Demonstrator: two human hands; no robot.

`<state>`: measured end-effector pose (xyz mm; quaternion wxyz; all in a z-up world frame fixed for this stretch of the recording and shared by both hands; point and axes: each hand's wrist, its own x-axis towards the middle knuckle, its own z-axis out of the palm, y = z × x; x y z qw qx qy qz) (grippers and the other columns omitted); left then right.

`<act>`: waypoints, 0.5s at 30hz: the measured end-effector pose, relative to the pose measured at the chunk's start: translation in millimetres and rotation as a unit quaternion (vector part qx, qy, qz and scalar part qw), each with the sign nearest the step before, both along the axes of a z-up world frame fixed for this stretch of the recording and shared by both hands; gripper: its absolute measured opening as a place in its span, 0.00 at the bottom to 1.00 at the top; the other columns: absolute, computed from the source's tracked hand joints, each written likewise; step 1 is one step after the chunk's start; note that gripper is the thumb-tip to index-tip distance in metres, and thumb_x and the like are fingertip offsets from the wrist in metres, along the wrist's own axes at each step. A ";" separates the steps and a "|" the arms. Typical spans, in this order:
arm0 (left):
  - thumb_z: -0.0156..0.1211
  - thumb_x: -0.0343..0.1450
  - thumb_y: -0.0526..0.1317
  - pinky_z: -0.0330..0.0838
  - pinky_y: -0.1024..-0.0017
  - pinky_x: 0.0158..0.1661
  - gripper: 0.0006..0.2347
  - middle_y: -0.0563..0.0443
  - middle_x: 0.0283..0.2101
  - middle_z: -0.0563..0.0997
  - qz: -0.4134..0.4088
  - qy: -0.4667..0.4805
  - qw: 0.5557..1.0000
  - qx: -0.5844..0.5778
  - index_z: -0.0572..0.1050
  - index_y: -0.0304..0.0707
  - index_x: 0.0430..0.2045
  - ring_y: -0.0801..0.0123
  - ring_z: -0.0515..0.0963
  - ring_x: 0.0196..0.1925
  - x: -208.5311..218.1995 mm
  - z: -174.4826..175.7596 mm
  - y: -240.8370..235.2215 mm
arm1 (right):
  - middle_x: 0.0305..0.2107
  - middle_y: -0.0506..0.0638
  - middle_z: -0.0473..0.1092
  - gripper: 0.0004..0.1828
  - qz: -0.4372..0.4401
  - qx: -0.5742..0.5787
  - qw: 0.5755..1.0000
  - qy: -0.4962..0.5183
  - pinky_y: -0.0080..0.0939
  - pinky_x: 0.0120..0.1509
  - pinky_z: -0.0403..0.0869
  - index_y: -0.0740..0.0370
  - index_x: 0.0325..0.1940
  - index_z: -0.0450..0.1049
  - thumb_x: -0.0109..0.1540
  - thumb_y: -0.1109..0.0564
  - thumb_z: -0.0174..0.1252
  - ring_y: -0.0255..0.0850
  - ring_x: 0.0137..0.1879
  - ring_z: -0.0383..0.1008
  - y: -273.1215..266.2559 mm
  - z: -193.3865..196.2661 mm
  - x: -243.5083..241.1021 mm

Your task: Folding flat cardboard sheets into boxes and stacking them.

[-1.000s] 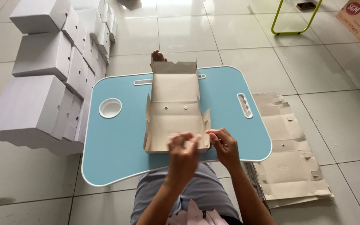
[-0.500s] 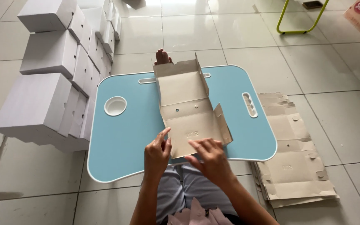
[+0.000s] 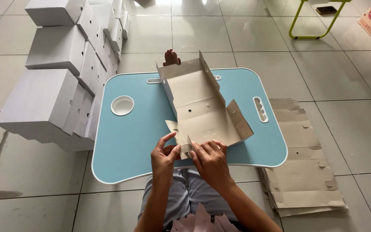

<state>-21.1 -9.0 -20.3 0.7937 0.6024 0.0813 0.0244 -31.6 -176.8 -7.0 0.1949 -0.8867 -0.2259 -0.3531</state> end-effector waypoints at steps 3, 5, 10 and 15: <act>0.64 0.68 0.29 0.79 0.75 0.31 0.22 0.39 0.30 0.84 0.012 0.000 0.999 -0.036 0.74 0.39 0.58 0.70 0.81 0.28 -3.9 3.9 -6.4 | 0.30 0.46 0.76 0.13 0.001 0.008 1.000 0.016 0.46 0.60 0.61 0.55 0.51 0.80 0.67 0.50 0.57 0.38 0.44 0.77 0.2 3.5 0.2; 0.65 0.67 0.29 0.78 0.75 0.31 0.23 0.39 0.30 0.84 0.015 -0.002 0.999 -0.032 0.73 0.39 0.59 0.70 0.80 0.28 -5.8 11.3 -10.6 | 0.31 0.46 0.76 0.13 0.005 0.010 1.000 0.021 0.46 0.60 0.61 0.55 0.52 0.80 0.67 0.51 0.57 0.38 0.45 0.77 3.5 9.5 -2.4; 0.68 0.64 0.27 0.76 0.76 0.30 0.26 0.41 0.26 0.83 0.040 -0.010 0.998 -0.043 0.72 0.39 0.60 0.73 0.79 0.27 -8.9 18.7 -18.1 | 0.30 0.46 0.75 0.12 0.018 0.021 1.000 0.011 0.43 0.58 0.62 0.57 0.51 0.80 0.65 0.53 0.58 0.39 0.43 0.77 7.8 20.1 -7.0; 0.70 0.64 0.27 0.76 0.76 0.31 0.27 0.43 0.25 0.81 0.051 -0.017 0.997 -0.060 0.72 0.38 0.59 0.74 0.78 0.27 -10.0 27.1 -18.7 | 0.30 0.46 0.73 0.13 0.025 0.019 0.999 -0.014 0.44 0.57 0.62 0.57 0.51 0.79 0.65 0.54 0.55 0.40 0.43 0.76 9.6 23.7 -6.7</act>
